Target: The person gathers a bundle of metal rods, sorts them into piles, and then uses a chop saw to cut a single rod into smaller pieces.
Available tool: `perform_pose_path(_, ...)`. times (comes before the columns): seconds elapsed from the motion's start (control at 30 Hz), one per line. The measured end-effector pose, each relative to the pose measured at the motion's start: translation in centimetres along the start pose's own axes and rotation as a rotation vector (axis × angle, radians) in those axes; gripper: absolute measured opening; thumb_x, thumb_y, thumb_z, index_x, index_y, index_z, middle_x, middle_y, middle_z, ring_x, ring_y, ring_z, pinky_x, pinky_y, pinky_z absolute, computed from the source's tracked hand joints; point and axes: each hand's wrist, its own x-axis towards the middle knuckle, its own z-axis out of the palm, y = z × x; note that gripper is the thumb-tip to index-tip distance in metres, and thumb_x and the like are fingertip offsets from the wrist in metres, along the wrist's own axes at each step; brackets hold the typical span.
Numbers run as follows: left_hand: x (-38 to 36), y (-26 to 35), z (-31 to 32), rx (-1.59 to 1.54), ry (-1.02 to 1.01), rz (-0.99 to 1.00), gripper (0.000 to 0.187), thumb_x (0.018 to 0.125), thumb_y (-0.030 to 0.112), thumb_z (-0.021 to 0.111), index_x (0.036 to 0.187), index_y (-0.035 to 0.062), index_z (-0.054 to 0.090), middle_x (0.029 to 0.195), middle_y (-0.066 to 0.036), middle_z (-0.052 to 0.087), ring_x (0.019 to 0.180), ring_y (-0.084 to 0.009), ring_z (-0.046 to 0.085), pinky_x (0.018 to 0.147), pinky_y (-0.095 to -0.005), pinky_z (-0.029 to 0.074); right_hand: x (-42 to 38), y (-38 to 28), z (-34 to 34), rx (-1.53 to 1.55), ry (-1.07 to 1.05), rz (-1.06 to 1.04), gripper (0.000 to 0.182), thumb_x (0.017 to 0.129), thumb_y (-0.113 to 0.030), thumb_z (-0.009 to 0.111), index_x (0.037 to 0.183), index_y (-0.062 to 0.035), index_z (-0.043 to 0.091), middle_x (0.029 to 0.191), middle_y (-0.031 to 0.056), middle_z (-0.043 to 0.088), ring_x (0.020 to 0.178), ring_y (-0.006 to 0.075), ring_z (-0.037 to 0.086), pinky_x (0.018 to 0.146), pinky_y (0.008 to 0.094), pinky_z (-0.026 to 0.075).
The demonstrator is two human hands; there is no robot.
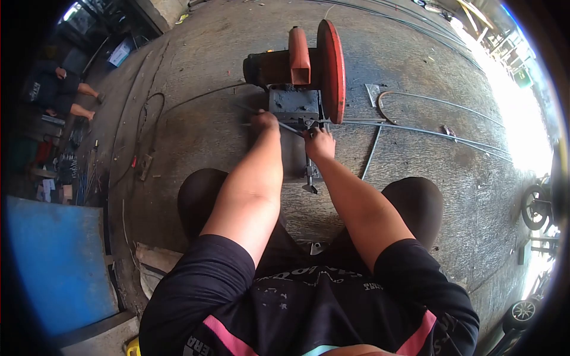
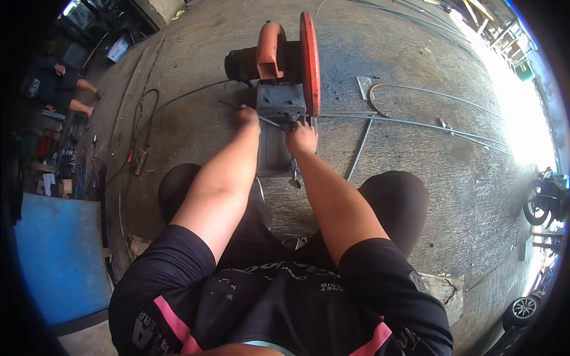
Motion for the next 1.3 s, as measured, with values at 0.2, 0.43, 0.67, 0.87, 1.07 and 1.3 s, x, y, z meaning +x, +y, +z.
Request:
perform_pose_path(0.2, -5.9, -0.9, -0.3, 0.009, -0.058, -0.088, 0.037, 0.09, 0.027, 0.05, 0.099, -0.0071, 0.06, 0.102, -0.028, 0.062, 0.101, -0.0396, 0.059, 0.085, -0.0446, 0.048, -0.7, 0.0, -0.2, -0.128, -0.233, -0.163, 0.036, 0.086, -0.038, 0.056, 0.107, -0.0102, 0.06, 0.108, 0.0134, 0.062, 0.105, 0.0317, 0.057, 0.086, 0.0456, 0.044)
perform_pose_path(0.43, -10.6, -2.0, 0.4, 0.028, -0.135, -0.21, 0.036, 0.089, 0.029, 0.055, 0.095, -0.0058, 0.062, 0.094, -0.023, 0.066, 0.091, -0.0355, 0.065, 0.077, -0.0427, 0.052, 2.8, 5.1, -3.6, -0.181, -0.438, -0.261, 0.034, 0.075, -0.037, 0.067, 0.097, -0.0112, 0.066, 0.095, 0.018, 0.066, 0.091, 0.0341, 0.063, 0.079, 0.0419, 0.05)
perform_pose_path(0.67, -19.2, -5.6, 5.6, -0.513, -0.616, -0.609, 0.022, 0.093, 0.019, 0.053, 0.104, -0.0001, 0.053, 0.091, -0.014, 0.057, 0.074, -0.0261, 0.061, 0.061, -0.0387, 0.058, 6.1, 15.2, -10.0, -0.396, -0.987, -0.11, 0.029, 0.078, -0.034, 0.065, 0.096, -0.0119, 0.069, 0.08, 0.0067, 0.069, 0.072, 0.0188, 0.065, 0.065, 0.034, 0.052)
perform_pose_path(0.87, -22.8, -4.9, 10.8, -0.69, -0.778, -0.656, 0.027, 0.093, 0.022, 0.054, 0.103, -0.0027, 0.053, 0.091, -0.014, 0.058, 0.071, -0.0234, 0.061, 0.057, -0.0314, 0.057, 7.4, 19.3, -17.7, -0.153, -0.966, 0.132, 0.025, 0.084, -0.026, 0.064, 0.102, -0.0093, 0.065, 0.084, 0.0028, 0.066, 0.073, 0.0154, 0.062, 0.066, 0.0332, 0.052)
perform_pose_path(1.07, -29.0, -1.3, 15.8, -0.825, -0.937, -0.663, 0.027, 0.096, 0.022, 0.047, 0.106, -0.0035, 0.045, 0.092, -0.018, 0.056, 0.078, -0.0264, 0.06, 0.063, -0.0357, 0.057, 11.6, 25.0, -25.2, -0.1, -0.96, 0.168, 0.022, 0.085, -0.022, 0.063, 0.1, -0.0062, 0.065, 0.083, 0.0044, 0.066, 0.072, 0.0157, 0.059, 0.063, 0.0324, 0.05)
perform_pose_path(1.3, -29.3, -2.5, 16.9, -0.6, -1.249, -0.64, 0.044, 0.092, 0.028, 0.053, 0.124, 0.0048, 0.036, 0.095, -0.019, 0.058, 0.086, -0.028, 0.06, 0.077, -0.0397, 0.051, 6.4, 33.7, -19.5, -0.091, -0.515, 0.195, 0.024, 0.081, -0.026, 0.065, 0.101, -0.0128, 0.067, 0.086, 0.0069, 0.068, 0.076, 0.0171, 0.063, 0.068, 0.035, 0.05)
